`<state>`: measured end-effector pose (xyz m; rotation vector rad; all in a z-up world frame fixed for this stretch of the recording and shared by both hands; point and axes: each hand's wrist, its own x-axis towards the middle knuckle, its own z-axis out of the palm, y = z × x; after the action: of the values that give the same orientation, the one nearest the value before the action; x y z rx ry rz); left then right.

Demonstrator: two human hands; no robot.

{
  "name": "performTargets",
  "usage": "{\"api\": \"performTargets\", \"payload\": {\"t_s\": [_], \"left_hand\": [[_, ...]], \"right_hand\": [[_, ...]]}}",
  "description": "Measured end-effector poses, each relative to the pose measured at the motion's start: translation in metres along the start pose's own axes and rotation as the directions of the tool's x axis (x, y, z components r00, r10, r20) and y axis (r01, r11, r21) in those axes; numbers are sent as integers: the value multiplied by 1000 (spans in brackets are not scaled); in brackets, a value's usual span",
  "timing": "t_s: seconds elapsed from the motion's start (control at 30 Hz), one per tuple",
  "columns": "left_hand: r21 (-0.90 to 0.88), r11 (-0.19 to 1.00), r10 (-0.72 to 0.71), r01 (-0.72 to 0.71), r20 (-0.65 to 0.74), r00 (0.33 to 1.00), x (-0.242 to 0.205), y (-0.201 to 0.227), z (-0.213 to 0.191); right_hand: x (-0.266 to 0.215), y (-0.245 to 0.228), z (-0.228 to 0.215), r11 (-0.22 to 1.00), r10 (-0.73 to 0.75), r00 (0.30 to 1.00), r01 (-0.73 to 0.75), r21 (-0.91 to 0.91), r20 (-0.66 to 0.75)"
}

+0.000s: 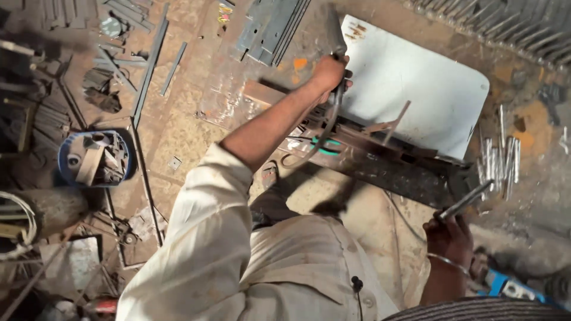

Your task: Welding and assembling metal strips and pins to create a metal component structure on a workshop table.

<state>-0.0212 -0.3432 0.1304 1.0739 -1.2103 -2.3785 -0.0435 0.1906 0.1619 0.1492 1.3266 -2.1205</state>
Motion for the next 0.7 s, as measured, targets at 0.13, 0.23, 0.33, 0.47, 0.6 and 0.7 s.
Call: {"api": "performTargets", "payload": {"t_s": [0.13, 0.23, 0.33, 0.47, 0.6, 0.7], "left_hand": [[-67, 972, -220, 224, 59, 974, 49, -42, -11], [-80, 972, -207, 219, 134, 969, 85, -76, -5], [100, 983, -171, 157, 150, 974, 90, -74, 1], [313, 940, -205, 138, 194, 959, 96, -86, 8], [518, 849, -197, 107, 121, 973, 50, -35, 7], [604, 756, 133, -252, 235, 963, 86, -66, -10]], "right_hand": [[-82, 35, 31, 989, -134, 968, 117, -93, -212], [-130, 60, 38, 988, -145, 941, 119, -101, -307], [-162, 89, 48, 968, -238, 942, 250, 23, -238], [-209, 134, 81, 938, -310, 899, 342, 51, -310], [-250, 193, 104, 905, -265, 878, 369, 211, -400], [-279, 224, 130, 935, -264, 837, 344, 86, -479]]}}
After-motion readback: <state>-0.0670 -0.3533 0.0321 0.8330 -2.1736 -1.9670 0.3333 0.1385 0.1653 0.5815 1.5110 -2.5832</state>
